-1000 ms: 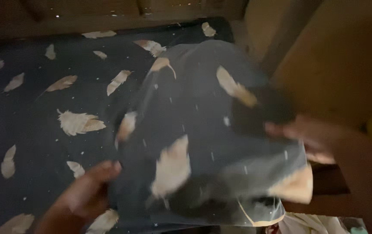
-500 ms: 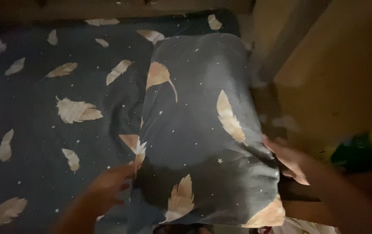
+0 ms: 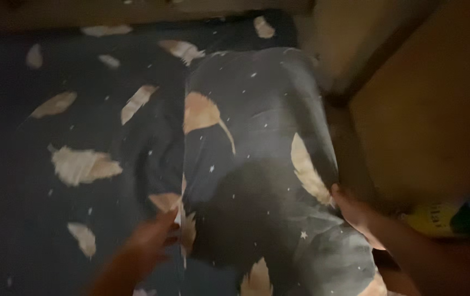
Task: The person folds a dark feather-patterned duvet cover and places a light blue pillow inside it on a bed. They then smooth and adjust the duvet cover over the pillow to complete the bed-making process.
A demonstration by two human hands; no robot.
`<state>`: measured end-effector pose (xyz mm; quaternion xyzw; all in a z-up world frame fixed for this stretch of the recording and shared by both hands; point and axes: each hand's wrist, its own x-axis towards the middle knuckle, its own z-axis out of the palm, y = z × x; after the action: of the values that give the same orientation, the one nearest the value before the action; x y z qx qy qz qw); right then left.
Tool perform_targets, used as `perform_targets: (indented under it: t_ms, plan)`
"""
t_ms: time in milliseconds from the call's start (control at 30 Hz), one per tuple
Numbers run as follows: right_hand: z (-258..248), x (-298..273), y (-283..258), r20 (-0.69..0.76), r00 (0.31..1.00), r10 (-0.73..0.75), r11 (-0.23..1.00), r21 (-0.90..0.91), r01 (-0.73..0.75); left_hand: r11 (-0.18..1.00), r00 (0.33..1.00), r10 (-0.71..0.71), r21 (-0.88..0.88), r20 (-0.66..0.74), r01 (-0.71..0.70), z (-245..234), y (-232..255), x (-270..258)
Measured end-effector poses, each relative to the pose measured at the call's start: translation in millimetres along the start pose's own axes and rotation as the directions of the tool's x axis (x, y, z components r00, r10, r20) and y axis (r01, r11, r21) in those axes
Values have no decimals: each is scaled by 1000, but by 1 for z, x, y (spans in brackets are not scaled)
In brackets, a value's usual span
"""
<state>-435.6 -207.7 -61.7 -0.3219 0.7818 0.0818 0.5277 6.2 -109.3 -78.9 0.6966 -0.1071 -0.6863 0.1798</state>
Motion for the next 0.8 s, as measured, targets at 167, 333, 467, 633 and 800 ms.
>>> perform_targets:
  t_ms: [167,333,467,633,800]
  plan:
    - [7,19,9,-54,998,36,993,117,-30,987,982,-159,11,-98,161,-20,25,33]
    - [8,15,18,-26,998,56,992,113,-53,981,980,-191,23,-61,193,-19,45,51]
    - [0,3,14,-25,995,99,982,162,-94,988,988,-152,2,-40,152,-6,43,51]
    - [-9,11,9,-77,995,-68,990,116,76,988,989,148,42,-8,-148,-7,25,43]
    - [-14,22,17,-97,990,-103,989,92,112,955,991,-124,-279,-60,102,0,3,63]
